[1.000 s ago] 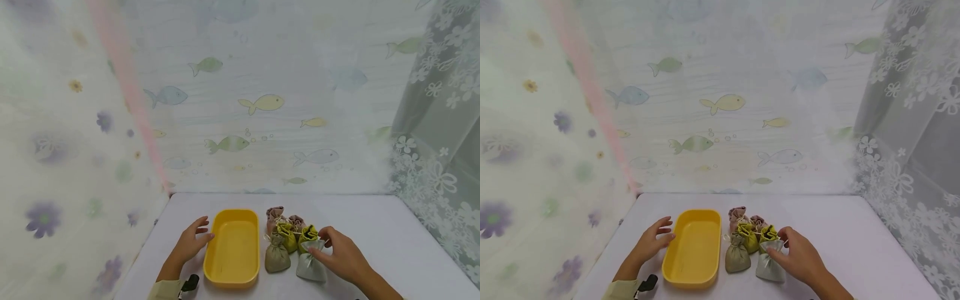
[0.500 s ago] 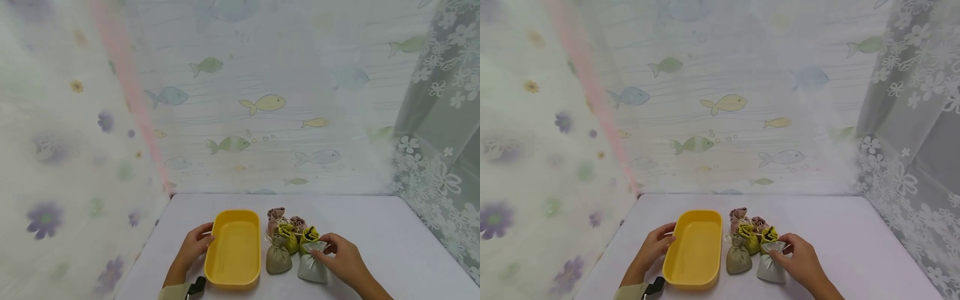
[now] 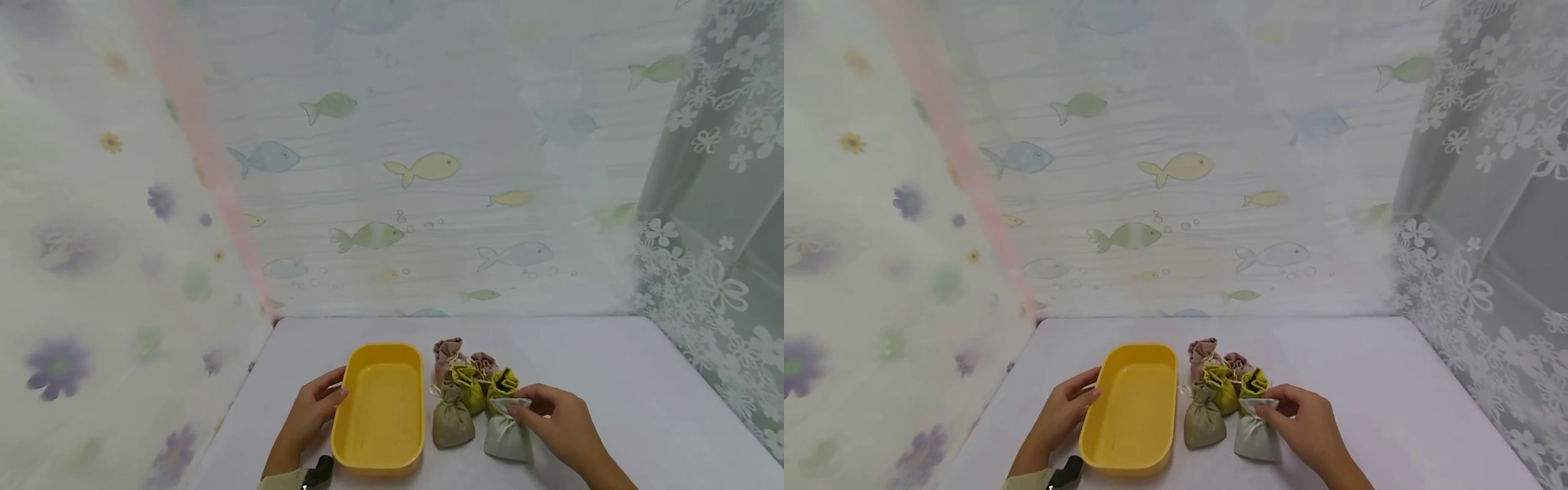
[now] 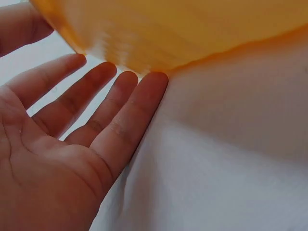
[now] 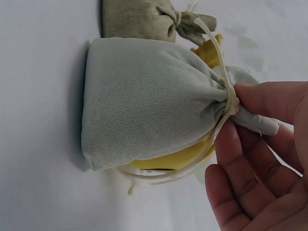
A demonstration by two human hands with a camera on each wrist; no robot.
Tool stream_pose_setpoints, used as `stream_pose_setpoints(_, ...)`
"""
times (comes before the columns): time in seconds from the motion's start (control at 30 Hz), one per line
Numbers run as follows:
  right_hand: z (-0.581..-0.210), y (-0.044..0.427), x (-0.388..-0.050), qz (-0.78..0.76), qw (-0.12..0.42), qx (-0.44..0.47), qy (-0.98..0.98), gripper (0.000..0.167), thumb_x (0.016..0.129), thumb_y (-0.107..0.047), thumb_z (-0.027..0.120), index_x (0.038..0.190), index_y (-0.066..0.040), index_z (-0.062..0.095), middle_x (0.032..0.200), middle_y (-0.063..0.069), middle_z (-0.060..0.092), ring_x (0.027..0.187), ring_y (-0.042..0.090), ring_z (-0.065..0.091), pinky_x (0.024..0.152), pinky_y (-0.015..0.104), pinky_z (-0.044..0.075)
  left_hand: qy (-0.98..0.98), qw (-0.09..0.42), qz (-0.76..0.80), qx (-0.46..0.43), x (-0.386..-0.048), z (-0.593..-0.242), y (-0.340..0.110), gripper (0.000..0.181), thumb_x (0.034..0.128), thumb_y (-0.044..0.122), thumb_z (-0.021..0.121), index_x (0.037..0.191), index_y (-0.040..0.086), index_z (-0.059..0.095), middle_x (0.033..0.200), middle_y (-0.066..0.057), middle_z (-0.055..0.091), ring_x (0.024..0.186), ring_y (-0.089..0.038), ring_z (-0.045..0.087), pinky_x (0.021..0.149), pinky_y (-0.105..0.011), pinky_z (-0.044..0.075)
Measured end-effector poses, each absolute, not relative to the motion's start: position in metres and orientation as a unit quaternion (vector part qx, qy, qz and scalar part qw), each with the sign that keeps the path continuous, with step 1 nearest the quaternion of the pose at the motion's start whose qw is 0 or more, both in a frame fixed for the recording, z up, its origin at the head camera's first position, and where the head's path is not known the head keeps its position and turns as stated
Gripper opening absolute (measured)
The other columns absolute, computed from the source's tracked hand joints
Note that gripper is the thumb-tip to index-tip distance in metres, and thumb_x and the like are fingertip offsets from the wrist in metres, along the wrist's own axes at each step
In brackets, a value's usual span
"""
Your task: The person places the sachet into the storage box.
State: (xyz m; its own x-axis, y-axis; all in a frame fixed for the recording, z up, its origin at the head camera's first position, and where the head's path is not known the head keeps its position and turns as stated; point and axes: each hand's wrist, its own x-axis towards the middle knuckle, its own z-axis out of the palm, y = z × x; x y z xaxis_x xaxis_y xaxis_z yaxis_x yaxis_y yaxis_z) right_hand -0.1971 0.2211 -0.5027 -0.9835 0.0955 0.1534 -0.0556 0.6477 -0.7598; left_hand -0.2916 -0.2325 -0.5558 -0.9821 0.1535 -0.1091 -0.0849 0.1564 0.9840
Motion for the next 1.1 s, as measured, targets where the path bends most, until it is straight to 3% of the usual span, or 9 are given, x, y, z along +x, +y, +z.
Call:
stream_pose_setpoints(0.27, -0.494, 0.216, -0.191, 0.435, 0.106, 0.003, -0.894, 0.018, 0.084, -0.033, 0.087, 0.097, -0.024, 0.078, 0.079, -0.011, 0.073, 0.074, 0.002, 0.068, 0.059, 0.024, 0.05, 0.755, 0.083, 0.65, 0.031, -0.29, -0.549, -0.224, 0.057, 0.0998, 0.026, 0.07, 0.154, 0.021, 0.051, 0.155, -0.013, 0.052, 0.13, -0.033, 0.061, 0.092, -0.042, 0.063)
stream_pose_setpoints(0.43, -0.485, 0.21, -0.19, 0.441, 0.143, 0.024, -0.886, 0.015, 0.083, -0.029, 0.088, 0.094, -0.026, 0.078, 0.082, -0.012, 0.075, 0.073, 0.002, 0.068, 0.058, 0.024, 0.053, 0.752, 0.074, 0.654, 0.027, -0.289, -0.547, -0.22, 0.051, 0.1026, 0.025, 0.065, 0.152, 0.02, 0.054, 0.155, -0.013, 0.052, 0.129, -0.032, 0.063, 0.091, -0.043, 0.063)
stream_pose_setpoints(0.67, -0.47, 0.201, -0.19, 0.449, 0.177, 0.047, -0.875, 0.013, 0.084, -0.034, 0.087, 0.092, -0.03, 0.077, 0.083, -0.015, 0.076, 0.074, 0.002, 0.069, 0.062, 0.025, 0.055, 0.753, 0.076, 0.653, 0.012, -0.288, -0.55, -0.221, 0.052, 0.1003, 0.031, 0.068, 0.151, 0.024, 0.056, 0.155, -0.011, 0.054, 0.131, -0.03, 0.062, 0.096, -0.043, 0.061)
stream_pose_setpoints(0.87, -0.461, 0.194, -0.194, 0.462, 0.204, 0.076, -0.86, 0.014, 0.084, -0.028, 0.088, 0.092, -0.031, 0.078, 0.085, -0.014, 0.077, 0.073, 0.003, 0.07, 0.061, 0.025, 0.056, 0.756, 0.071, 0.651, 0.005, -0.29, -0.552, -0.222, 0.053, 0.0966, 0.036, 0.073, 0.147, 0.028, 0.059, 0.153, -0.007, 0.057, 0.132, -0.028, 0.061, 0.097, -0.042, 0.06)
stream_pose_setpoints(1.1, -0.451, 0.182, -0.202, 0.483, 0.204, 0.104, -0.845, 0.013, 0.084, -0.028, 0.088, 0.091, -0.031, 0.077, 0.087, -0.015, 0.076, 0.074, 0.006, 0.07, 0.066, 0.024, 0.059, 0.753, 0.071, 0.654, -0.018, -0.288, -0.55, -0.223, 0.055, 0.0942, 0.035, 0.076, 0.146, 0.026, 0.061, 0.151, -0.005, 0.058, 0.13, -0.027, 0.063, 0.097, -0.041, 0.061)
